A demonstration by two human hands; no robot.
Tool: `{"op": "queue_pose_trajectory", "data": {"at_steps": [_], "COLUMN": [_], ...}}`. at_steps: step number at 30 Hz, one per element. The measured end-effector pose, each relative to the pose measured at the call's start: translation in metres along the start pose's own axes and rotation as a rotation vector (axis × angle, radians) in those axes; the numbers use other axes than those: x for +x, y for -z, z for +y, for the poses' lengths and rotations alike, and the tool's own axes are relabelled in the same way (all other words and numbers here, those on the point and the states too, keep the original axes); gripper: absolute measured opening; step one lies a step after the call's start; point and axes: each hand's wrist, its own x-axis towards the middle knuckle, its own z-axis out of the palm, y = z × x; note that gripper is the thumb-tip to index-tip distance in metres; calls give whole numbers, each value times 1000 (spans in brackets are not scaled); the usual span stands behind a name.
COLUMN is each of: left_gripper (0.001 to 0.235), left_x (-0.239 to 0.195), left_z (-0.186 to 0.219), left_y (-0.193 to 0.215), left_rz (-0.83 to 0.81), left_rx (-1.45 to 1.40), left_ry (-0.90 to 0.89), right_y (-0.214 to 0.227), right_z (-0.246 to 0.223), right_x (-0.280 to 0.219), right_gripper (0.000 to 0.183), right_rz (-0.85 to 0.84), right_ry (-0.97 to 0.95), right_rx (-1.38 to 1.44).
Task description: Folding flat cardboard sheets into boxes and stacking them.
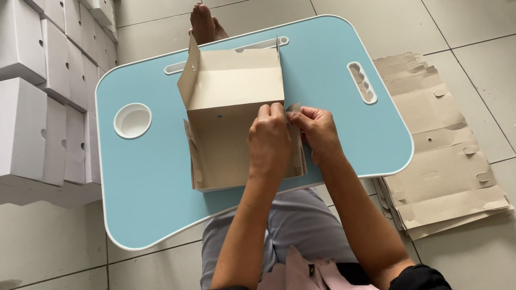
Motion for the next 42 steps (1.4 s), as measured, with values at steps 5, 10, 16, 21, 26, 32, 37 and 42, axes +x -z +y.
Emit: {"op": "queue_pose_trajectory", "data": {"at_steps": [5, 10, 16, 21, 26, 32, 37, 42], "left_gripper": [16, 14, 11, 35, 76, 54, 53, 63], "left_x": [-5, -6, -9, -8, -11, -28, -43, -54], "left_z": [16, 4, 4, 2, -6, -44, -108, -115], "left_y": [-15, -21, -19, -23, 12, 71, 77, 54], "left_rz": [103, 20, -29, -123, -288, 190, 354, 184], "left_rx": [383, 217, -89, -229, -513, -187, -253, -575], "left_ry": [-111, -84, -19, 63, -5, -9, 160, 319], "right_y": [-4, -6, -12, -10, 6, 24, 31, 34], "right_z": [5, -2, -8, -18, -14, -12, -27, -44], "right_x": [4, -6, -17, -22, -6, 10, 13, 14], "right_gripper": [21, 22, 19, 24, 38, 39, 32, 28], "right_rz": [42, 56, 62, -4, -110, -184, -131, -110], "right_ry": [32, 111, 271, 298, 314, 401, 337, 402], "right_rx": [-26, -54, -44, -115, -312, -484, -423, -609]}}
